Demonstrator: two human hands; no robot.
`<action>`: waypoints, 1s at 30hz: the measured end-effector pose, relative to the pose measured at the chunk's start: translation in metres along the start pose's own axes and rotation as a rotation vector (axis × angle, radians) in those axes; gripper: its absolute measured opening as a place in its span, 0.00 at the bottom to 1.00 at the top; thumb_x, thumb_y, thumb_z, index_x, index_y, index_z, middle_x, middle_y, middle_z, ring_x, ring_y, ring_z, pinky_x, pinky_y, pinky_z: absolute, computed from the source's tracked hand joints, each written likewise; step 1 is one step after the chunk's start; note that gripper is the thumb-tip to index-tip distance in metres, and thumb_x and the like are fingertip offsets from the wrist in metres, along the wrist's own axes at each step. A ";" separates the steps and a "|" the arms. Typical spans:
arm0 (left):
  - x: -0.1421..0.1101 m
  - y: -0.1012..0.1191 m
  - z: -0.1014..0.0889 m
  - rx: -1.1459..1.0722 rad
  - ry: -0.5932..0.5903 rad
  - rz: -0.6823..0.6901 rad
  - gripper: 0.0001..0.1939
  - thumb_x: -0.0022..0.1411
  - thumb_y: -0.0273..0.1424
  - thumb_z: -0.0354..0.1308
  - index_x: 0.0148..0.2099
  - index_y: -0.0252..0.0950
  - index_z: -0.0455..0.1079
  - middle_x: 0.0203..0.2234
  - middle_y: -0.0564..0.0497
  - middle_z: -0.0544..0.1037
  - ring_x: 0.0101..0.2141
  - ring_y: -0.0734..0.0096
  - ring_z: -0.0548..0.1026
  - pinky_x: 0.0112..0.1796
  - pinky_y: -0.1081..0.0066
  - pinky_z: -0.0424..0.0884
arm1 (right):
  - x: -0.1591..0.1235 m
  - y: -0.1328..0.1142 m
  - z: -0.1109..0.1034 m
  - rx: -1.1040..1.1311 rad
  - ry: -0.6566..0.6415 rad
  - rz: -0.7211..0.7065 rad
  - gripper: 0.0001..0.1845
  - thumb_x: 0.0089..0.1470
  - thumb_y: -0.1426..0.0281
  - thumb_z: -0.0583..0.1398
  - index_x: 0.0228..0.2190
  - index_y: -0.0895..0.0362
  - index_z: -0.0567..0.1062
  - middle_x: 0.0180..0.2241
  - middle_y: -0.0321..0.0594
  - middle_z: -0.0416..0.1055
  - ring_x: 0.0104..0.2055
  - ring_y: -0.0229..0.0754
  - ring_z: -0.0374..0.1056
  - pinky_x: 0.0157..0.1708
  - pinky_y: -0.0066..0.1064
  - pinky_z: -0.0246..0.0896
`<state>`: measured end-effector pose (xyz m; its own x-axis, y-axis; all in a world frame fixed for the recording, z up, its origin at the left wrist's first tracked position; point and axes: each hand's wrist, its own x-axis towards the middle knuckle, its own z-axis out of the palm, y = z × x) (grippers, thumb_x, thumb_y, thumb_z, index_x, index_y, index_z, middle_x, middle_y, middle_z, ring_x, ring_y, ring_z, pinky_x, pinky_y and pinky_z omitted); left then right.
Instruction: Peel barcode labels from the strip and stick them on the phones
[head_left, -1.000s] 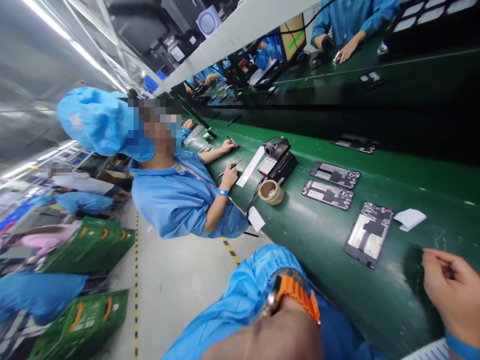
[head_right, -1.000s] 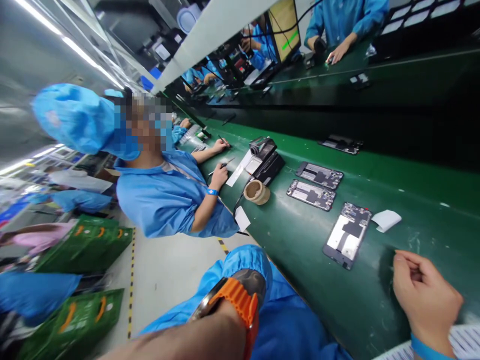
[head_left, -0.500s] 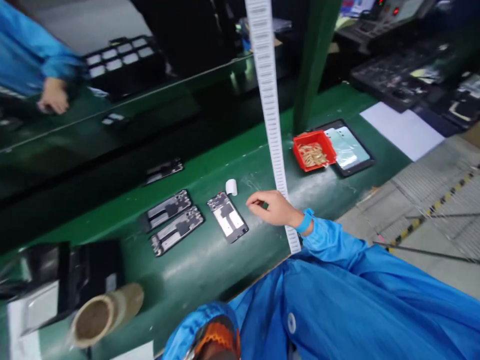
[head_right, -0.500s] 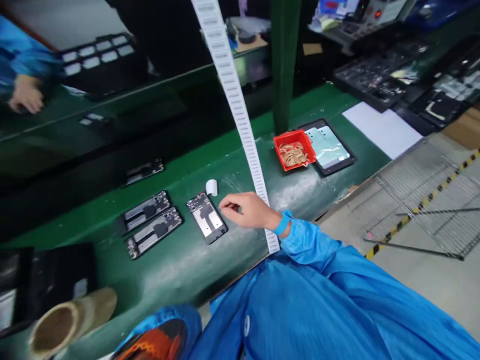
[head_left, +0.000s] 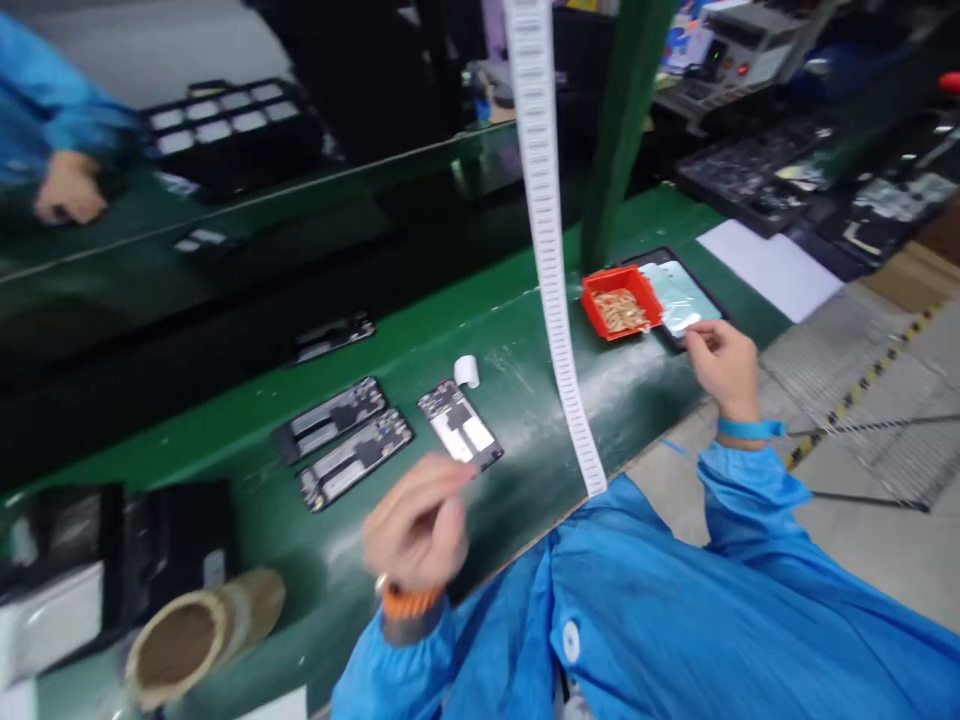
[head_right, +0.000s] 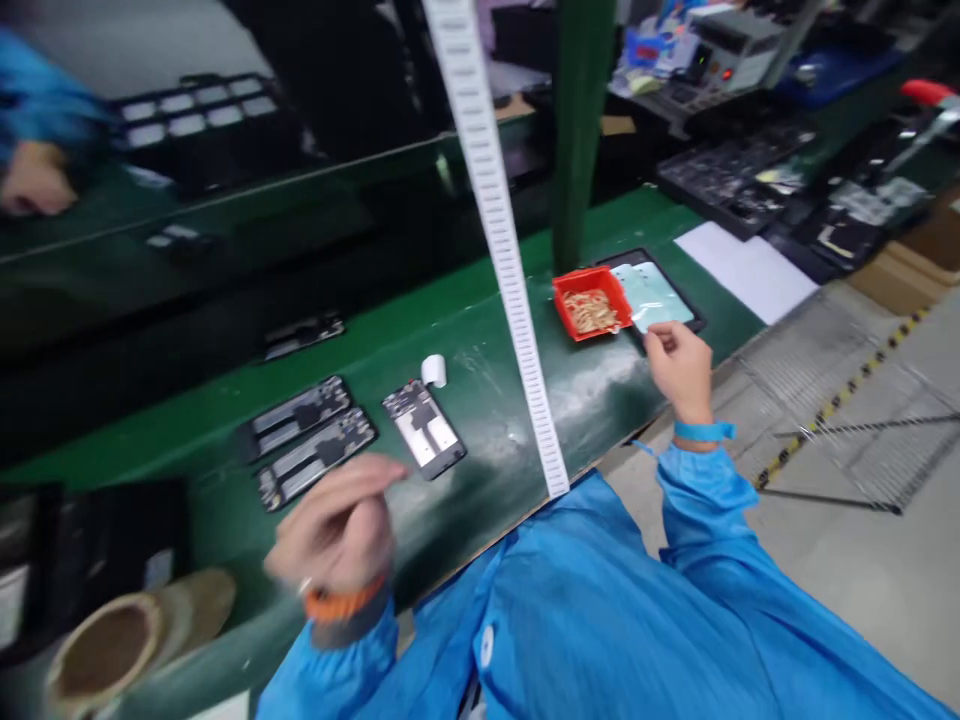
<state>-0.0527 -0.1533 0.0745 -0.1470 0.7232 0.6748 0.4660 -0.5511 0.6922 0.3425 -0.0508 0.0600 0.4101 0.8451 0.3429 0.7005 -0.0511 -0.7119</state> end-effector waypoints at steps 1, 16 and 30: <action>-0.005 -0.016 0.003 0.040 0.038 -0.024 0.11 0.64 0.36 0.60 0.31 0.36 0.74 0.23 0.51 0.77 0.25 0.69 0.76 0.28 0.69 0.72 | -0.004 -0.001 0.002 -0.002 -0.023 -0.011 0.11 0.52 0.65 0.60 0.33 0.57 0.80 0.28 0.41 0.78 0.28 0.43 0.72 0.34 0.34 0.68; -0.030 -0.100 0.008 -0.109 0.243 -0.613 0.12 0.63 0.38 0.57 0.34 0.35 0.72 0.14 0.61 0.58 0.16 0.80 0.56 0.21 0.76 0.52 | -0.042 -0.058 0.084 0.112 -0.420 -0.157 0.15 0.54 0.59 0.60 0.36 0.57 0.78 0.32 0.44 0.78 0.33 0.45 0.72 0.39 0.39 0.69; -0.028 -0.048 0.075 -0.368 -0.455 -0.702 0.22 0.56 0.37 0.67 0.51 0.35 0.72 0.42 0.44 0.81 0.39 0.67 0.79 0.37 0.71 0.75 | -0.045 -0.083 0.149 0.717 -0.605 0.111 0.17 0.50 0.57 0.67 0.26 0.54 0.68 0.23 0.32 0.67 0.26 0.38 0.65 0.28 0.30 0.62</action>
<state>-0.0056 -0.1159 0.0032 0.1028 0.9937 -0.0439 0.0805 0.0357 0.9961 0.1794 -0.0052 0.0122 -0.0609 0.9980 0.0174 0.0671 0.0215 -0.9975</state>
